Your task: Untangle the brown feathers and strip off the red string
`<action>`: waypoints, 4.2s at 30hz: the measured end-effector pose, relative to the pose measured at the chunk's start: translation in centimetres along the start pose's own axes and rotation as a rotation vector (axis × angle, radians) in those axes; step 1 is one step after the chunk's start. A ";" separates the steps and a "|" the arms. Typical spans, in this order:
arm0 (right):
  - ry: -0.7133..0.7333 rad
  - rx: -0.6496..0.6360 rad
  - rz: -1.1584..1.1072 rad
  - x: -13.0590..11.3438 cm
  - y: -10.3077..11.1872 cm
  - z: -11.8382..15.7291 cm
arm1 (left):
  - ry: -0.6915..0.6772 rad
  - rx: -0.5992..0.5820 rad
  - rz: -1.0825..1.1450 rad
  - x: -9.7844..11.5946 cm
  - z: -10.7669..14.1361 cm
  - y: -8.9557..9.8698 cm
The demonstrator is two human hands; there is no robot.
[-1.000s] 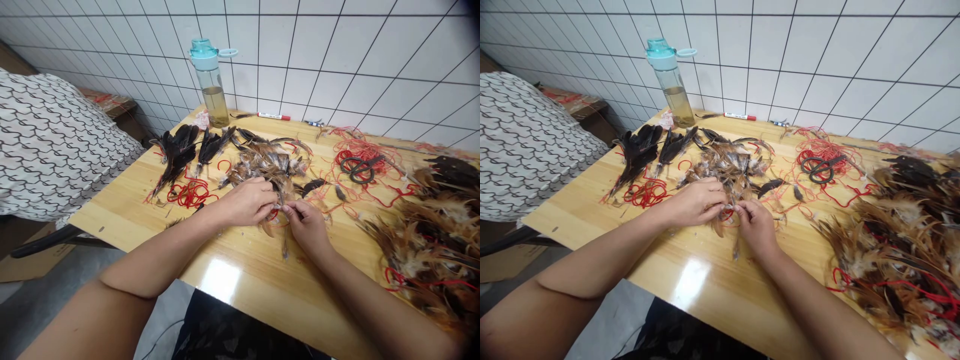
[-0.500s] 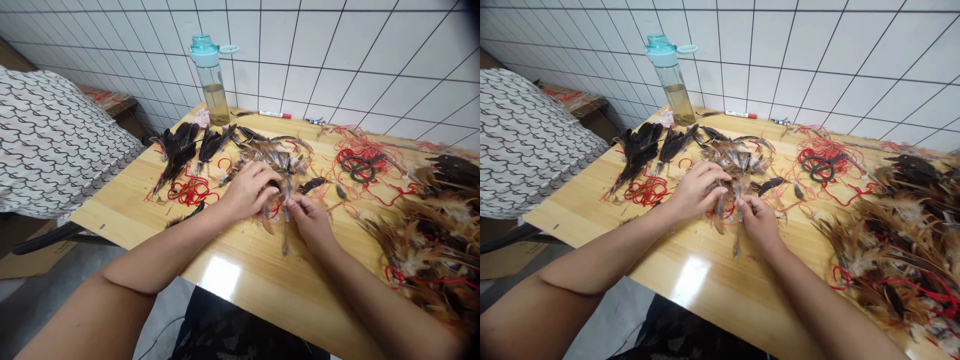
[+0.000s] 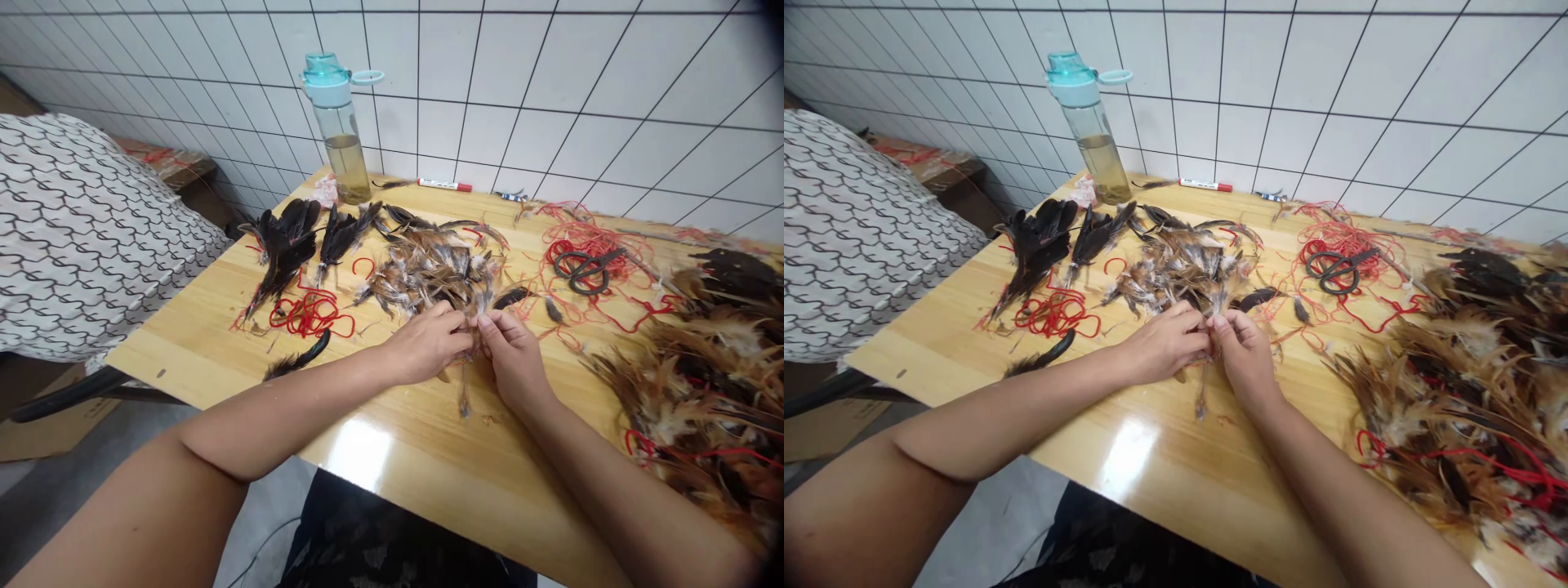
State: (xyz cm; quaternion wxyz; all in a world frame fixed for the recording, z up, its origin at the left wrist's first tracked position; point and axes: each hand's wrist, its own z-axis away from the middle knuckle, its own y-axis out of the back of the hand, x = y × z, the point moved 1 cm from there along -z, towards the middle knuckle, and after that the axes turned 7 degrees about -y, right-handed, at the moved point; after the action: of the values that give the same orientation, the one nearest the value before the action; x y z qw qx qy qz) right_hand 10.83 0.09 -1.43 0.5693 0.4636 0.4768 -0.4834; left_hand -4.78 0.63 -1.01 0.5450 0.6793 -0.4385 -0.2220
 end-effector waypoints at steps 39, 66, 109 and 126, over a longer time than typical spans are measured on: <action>0.116 0.007 0.281 0.1 0.1 -0.3 | 0.172 0.437 -0.087 -1.7 1.0 4.0; 0.158 0.039 0.320 0.5 0.1 -0.3 | 0.642 0.392 1.233 -1.3 0.2 2.3; 0.119 -0.016 0.317 0.2 -0.1 -0.3 | 0.534 0.221 1.185 -2.7 0.8 3.3; 0.186 -0.010 0.375 0.8 -0.2 -0.5 | 0.553 0.301 0.876 -1.5 0.6 1.3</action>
State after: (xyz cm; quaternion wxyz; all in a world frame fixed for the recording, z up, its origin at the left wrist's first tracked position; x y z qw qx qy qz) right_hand 10.60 0.50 -2.26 0.6051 0.5839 0.4353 -0.3216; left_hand -6.45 1.52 -0.23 0.5784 0.5366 -0.5479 0.2782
